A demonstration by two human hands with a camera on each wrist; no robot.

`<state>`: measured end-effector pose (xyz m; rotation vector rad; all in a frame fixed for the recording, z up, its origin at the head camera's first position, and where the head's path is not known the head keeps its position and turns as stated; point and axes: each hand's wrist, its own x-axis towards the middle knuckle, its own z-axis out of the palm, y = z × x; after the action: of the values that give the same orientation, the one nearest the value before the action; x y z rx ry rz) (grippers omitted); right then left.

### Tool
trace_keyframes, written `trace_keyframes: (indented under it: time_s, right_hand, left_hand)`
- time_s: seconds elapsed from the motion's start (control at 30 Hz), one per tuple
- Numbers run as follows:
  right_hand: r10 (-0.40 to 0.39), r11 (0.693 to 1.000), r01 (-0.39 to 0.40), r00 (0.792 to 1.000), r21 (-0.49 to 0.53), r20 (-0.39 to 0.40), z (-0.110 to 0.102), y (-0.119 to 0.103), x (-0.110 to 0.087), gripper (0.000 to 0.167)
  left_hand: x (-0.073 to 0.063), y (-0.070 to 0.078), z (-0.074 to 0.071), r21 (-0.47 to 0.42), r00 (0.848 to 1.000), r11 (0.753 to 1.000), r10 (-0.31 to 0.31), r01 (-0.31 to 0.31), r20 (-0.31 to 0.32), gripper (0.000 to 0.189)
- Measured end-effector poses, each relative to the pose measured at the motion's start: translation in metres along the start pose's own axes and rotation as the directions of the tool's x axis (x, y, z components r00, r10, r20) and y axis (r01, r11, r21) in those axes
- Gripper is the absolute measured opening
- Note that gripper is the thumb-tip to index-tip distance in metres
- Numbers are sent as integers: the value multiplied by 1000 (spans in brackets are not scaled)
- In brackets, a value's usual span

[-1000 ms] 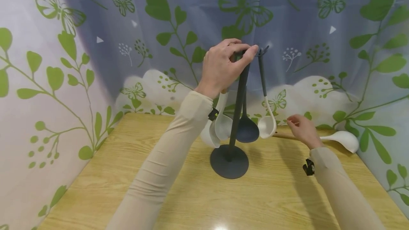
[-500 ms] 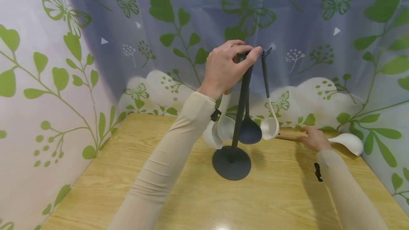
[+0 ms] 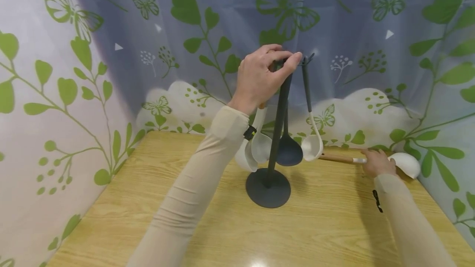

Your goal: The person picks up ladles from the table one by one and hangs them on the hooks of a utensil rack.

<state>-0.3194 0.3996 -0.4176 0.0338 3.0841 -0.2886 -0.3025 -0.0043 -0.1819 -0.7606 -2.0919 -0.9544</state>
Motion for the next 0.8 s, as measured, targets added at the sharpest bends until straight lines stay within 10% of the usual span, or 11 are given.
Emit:
trace_keyframes:
  time_s: [0.27, 0.8]
  right_hand:
    - [64, 998, -64, 992, -7, 110, 5, 19, -3, 57]
    - [-33, 999, 32, 996, 10, 82, 15, 41, -4, 66]
  left_hand:
    - [-1, -1, -2, -15, 1000, 1000, -13, 14, 11, 36]
    - [-1, -4, -2, 18, 998, 998, 54, -55, 39, 52]
